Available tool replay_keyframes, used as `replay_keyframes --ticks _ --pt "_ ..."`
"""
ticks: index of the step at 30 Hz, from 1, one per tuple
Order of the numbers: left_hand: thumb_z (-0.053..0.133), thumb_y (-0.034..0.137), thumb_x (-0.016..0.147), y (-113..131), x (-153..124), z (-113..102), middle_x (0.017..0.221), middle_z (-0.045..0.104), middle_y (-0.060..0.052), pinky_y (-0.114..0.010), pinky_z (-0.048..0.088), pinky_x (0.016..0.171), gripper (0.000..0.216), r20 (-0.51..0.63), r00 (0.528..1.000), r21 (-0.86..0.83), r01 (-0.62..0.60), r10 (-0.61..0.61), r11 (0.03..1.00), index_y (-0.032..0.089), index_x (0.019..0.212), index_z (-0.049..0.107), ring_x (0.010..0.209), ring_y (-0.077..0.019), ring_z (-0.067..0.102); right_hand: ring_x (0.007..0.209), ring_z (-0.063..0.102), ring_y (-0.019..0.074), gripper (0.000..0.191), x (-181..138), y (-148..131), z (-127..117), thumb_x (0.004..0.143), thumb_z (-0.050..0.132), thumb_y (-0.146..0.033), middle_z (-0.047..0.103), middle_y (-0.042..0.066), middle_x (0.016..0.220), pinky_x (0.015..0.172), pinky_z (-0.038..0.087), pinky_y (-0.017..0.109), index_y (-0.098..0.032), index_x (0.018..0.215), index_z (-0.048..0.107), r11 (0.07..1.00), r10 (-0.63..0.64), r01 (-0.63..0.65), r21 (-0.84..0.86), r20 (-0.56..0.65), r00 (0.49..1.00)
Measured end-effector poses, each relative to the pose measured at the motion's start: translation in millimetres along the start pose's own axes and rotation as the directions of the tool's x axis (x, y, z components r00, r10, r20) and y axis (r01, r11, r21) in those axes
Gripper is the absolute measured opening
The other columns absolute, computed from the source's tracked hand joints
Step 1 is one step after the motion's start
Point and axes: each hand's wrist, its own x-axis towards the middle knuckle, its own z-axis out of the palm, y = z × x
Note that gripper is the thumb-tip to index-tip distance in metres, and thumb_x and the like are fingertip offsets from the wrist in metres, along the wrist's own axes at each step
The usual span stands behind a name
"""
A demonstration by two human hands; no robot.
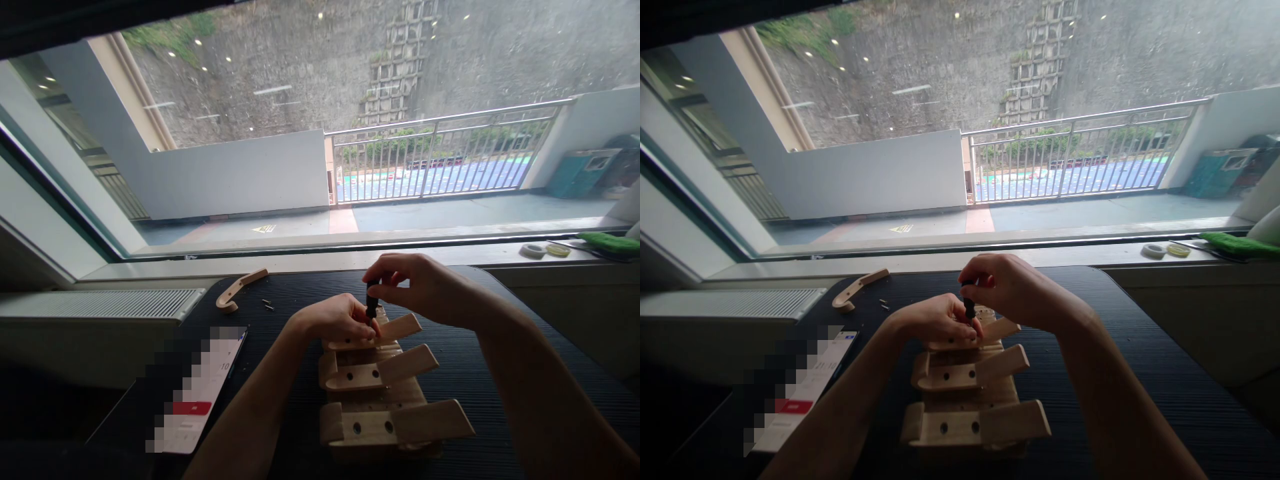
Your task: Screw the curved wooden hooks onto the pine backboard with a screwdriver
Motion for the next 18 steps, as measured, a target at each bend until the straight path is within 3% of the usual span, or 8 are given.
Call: replay_keyframes --ticks 3,8,18 --pt "0.059 0.026 0.073 -1.0 0.2 0.3 0.081 0.068 -0.002 -0.022 0.042 0.067 0.029 -0.005 1.000 0.005 -0.001 0.001 1.000 0.014 0.096 0.071 0.074 -0.0138 0.058 0.068 0.058 0.0112 0.019 0.1 -1.4 0.2 0.079 0.059 -0.039 0.065 -0.002 0.077 0.058 0.047 0.023 -0.024 0.089 0.065 1.000 0.015 -0.015 -0.011 0.009 1.000" --pt "0.059 0.027 0.073 -1.7 0.7 0.9 0.081 0.068 -0.003 -0.022 0.042 0.066 0.029 -0.007 1.000 -0.002 -0.004 0.004 1.000 0.014 0.096 0.071 0.073 -0.0139 0.058 0.076 0.061 0.0115 0.022 -0.4 0.7 1.3 0.082 0.055 -0.028 0.067 -0.002 0.089 0.066 0.048 0.022 -0.026 0.101 0.065 0.997 -0.028 0.025 0.070 0.042 0.999" --pt "0.059 0.025 0.072 -1.6 1.5 1.2 0.078 0.067 -0.002 -0.020 0.040 0.061 0.028 -0.009 1.000 -0.002 0.009 -0.009 1.000 0.014 0.095 0.071 0.069 -0.0121 0.056 0.077 0.062 0.0137 0.019 1.1 4.0 3.5 0.081 0.056 -0.031 0.068 -0.001 0.086 0.067 0.048 0.024 -0.024 0.094 0.067 0.997 -0.029 0.027 0.069 0.025 0.999"
